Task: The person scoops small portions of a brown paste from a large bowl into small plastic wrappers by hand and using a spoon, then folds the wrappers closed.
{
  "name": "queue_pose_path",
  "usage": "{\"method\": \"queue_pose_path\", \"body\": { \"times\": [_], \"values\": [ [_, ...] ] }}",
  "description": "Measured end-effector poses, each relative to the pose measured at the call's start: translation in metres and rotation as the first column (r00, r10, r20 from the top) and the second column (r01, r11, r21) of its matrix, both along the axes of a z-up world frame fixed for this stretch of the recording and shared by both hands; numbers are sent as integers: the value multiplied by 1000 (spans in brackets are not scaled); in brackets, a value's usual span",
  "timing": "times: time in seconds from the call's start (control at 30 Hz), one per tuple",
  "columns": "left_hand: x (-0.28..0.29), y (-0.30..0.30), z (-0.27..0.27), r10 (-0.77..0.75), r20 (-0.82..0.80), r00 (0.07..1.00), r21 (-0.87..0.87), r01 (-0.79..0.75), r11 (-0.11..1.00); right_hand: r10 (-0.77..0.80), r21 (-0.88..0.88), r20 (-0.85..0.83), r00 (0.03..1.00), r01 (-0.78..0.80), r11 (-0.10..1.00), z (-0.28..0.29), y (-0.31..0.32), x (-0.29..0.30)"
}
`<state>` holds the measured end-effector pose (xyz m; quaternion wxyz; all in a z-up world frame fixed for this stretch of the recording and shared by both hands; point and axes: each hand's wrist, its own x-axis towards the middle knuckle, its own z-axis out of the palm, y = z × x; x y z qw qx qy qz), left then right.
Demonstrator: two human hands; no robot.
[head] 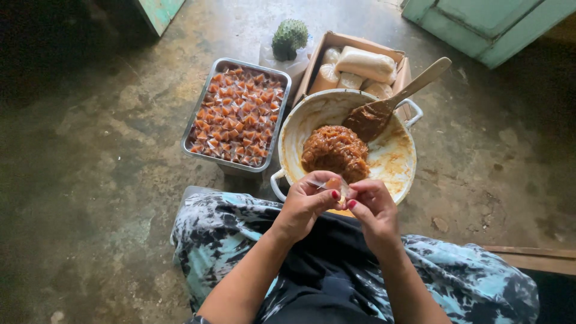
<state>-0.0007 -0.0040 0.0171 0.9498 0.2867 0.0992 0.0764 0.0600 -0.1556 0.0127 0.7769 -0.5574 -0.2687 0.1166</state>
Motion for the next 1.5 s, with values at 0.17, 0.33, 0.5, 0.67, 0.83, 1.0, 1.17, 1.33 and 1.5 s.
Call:
{"method": "queue_pose_path", "body": {
  "times": [0.17,0.33,0.5,0.67,0.83,1.0,1.17,1.33,1.5],
  "values": [
    [4,0,-10,63,27,998,47,-64,997,-47,-52,132,990,54,997,6,11,-7],
    [4,-4,-9,145,79,986,70,-151,986,-104,-113,224,969,132,985,13,17,-10],
    [5,-7,-12,182,73,981,60,-186,981,-131,-89,279,951,161,983,13,16,-7],
    [-1,-3,-5,156,66,986,82,-161,983,-152,-105,338,929,198,975,23,17,-6],
    [-4,-2,-8,126,72,989,119,-134,984,-186,-134,399,898,258,957,36,13,-7],
    [-9,0,8,81,84,993,204,-97,974,-205,-161,441,874,302,940,42,11,-10],
    [-12,1,14,21,59,998,181,-31,983,-216,-160,532,818,348,924,42,4,-5],
    [-14,3,22,-11,60,998,167,1,986,-194,-53,296,935,219,974,25,5,-7],
    [-17,7,33,-22,96,995,204,2,979,101,237,-322,941,-23,971,-1,12,-9]
  ]
}}
